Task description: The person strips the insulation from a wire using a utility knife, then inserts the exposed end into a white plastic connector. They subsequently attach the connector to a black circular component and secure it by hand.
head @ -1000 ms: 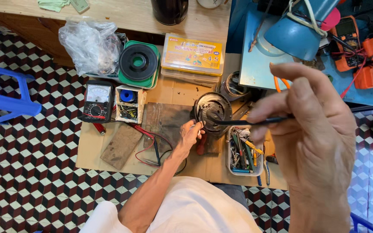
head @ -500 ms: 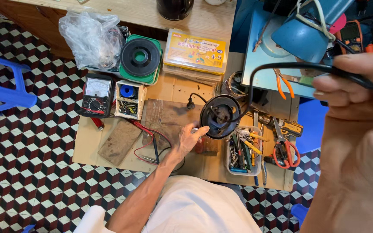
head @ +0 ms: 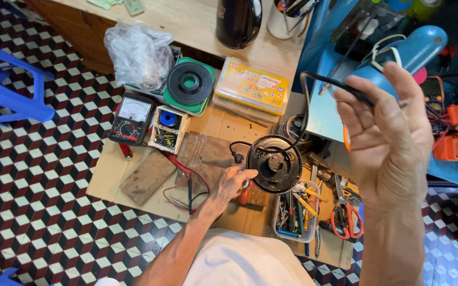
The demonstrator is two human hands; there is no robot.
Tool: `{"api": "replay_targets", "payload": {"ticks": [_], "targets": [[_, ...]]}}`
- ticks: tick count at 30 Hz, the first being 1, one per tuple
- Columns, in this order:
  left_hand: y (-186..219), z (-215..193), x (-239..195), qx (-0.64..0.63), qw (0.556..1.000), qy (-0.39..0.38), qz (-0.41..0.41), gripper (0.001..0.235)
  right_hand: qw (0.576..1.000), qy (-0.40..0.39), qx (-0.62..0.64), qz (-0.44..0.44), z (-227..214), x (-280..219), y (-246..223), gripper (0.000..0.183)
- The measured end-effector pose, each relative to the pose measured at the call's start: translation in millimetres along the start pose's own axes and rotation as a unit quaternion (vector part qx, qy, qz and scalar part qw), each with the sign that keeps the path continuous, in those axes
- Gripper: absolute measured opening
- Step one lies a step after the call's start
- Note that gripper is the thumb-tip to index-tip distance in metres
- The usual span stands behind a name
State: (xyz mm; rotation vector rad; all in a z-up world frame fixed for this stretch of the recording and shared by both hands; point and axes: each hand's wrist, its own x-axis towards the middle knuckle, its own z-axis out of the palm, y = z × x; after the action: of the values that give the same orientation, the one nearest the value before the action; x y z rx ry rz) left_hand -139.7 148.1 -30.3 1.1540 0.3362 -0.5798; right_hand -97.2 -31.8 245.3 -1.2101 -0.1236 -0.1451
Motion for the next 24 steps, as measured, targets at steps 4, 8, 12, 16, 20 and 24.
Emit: {"api": "replay_targets", "payload": {"ticks": [4,8,12,16,20,24], "targets": [[6,-23,-18,-0.012,1.000,0.007,0.003,0.029,0.998,0.033,-0.012,-0.057,-74,-16,17,0.038],[17,-29,-30,-0.043,0.998,0.045,0.016,0.024,0.986,0.131,0.099,-0.025,-177,-49,33,0.013],[27,-36,-39,-0.065,0.996,0.050,0.030,0.024,0.957,0.201,0.206,0.028,-233,-84,71,0.016],[19,-32,-37,-0.090,0.996,0.023,-0.004,0.022,0.939,0.194,0.276,0.062,-236,-122,119,0.039],[1,-28,-34,-0.177,0.984,0.005,-0.020,0.023,0.903,0.294,0.305,0.073,-213,-141,142,0.067],[-15,-17,-27,-0.205,0.978,0.000,-0.023,0.020,0.917,0.319,0.117,0.208,-155,-162,166,0.056]]}}
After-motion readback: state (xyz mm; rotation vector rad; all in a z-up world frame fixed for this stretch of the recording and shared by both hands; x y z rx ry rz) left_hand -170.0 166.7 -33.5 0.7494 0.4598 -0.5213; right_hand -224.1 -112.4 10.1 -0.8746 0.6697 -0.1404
